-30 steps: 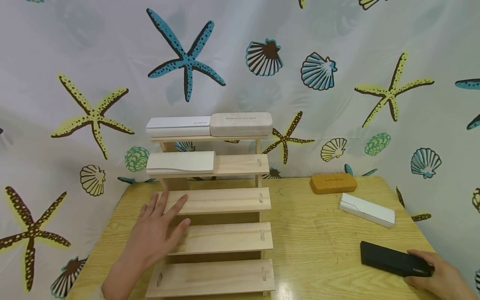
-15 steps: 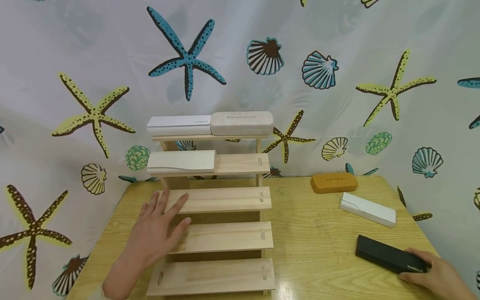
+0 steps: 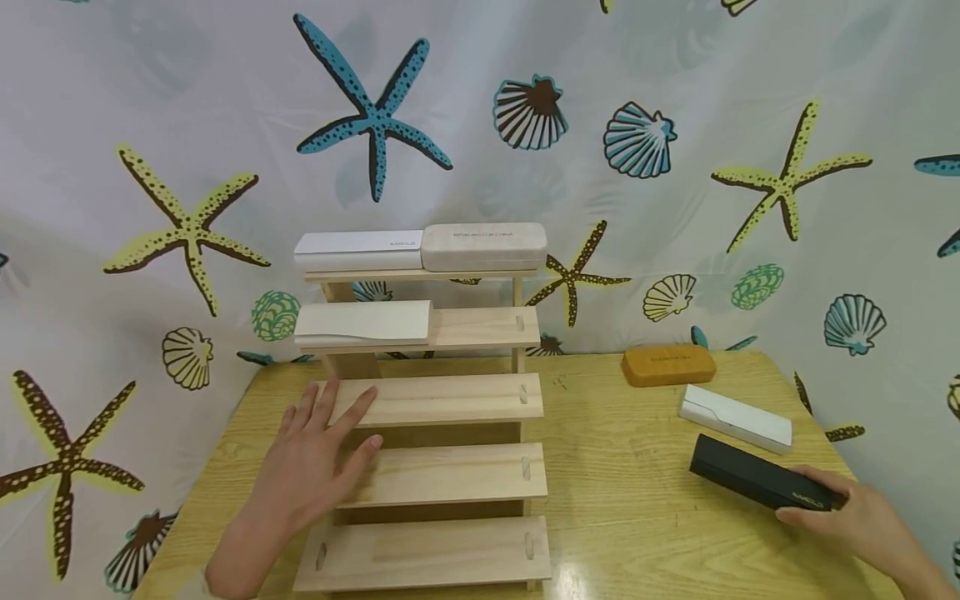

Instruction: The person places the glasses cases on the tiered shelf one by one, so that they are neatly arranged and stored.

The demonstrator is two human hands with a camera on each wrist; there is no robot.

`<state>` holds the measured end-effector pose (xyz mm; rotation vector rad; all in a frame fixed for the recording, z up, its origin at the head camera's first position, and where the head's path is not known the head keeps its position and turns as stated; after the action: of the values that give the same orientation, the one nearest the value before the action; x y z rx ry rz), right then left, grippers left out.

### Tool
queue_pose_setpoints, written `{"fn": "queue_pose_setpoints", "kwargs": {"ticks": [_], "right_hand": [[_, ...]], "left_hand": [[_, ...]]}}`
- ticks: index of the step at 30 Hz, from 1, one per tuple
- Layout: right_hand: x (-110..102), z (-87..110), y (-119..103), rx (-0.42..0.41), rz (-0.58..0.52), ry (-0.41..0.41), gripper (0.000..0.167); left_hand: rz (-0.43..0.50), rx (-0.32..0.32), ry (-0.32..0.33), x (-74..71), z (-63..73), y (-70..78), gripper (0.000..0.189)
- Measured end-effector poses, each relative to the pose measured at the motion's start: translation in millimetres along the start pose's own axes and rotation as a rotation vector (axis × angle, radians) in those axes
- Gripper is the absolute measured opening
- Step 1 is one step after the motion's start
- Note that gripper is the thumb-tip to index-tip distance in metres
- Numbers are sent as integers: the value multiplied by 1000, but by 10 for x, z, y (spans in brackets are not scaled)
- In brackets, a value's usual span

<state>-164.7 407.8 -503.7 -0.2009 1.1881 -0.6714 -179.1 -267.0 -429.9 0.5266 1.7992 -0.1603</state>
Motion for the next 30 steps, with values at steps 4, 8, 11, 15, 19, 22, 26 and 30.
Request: {"fn": "queue_pose_setpoints", "kwargs": {"ticks": [4, 8, 11, 15, 19, 22, 26, 30], "right_hand": [[-74, 12, -220, -101, -6, 43, 96], [-115, 68, -445, -202, -26, 97, 86], [-157, 113, -608, -271, -64, 134, 78], [-241, 150, -803, -341, -107, 151, 73], [-325, 162, -980, -388, -125, 160, 72], [-378, 159, -1121, -420, -121, 185, 69], [-441, 162, -1325, -432, -92, 197, 71], [-486, 167, -1539, -446, -80, 171, 80]], "left_hand": [[2, -3, -6, 3, 2, -2, 63], [6, -6, -19, 4, 2, -2, 63], [4, -6, -18, -4, 3, -1, 63], [0, -3, -8, -22, 8, 2, 63], [-1, -2, -5, -30, 6, 8, 62], [1, -3, -2, -30, 6, 11, 62], [8, -8, -3, -18, 8, 5, 62], [17, -11, -11, -11, 6, 1, 63]]}}
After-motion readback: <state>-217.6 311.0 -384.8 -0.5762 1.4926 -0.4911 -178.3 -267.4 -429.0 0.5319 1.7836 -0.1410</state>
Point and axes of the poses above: each hand's wrist, its own z-axis away from the middle knuckle, its own x-axis out of the palm, y = z × x, the point moved 1 cm from there along -z, towards the middle knuckle, and after that the axes turned 9 degrees about x, right-handed, at the moved point
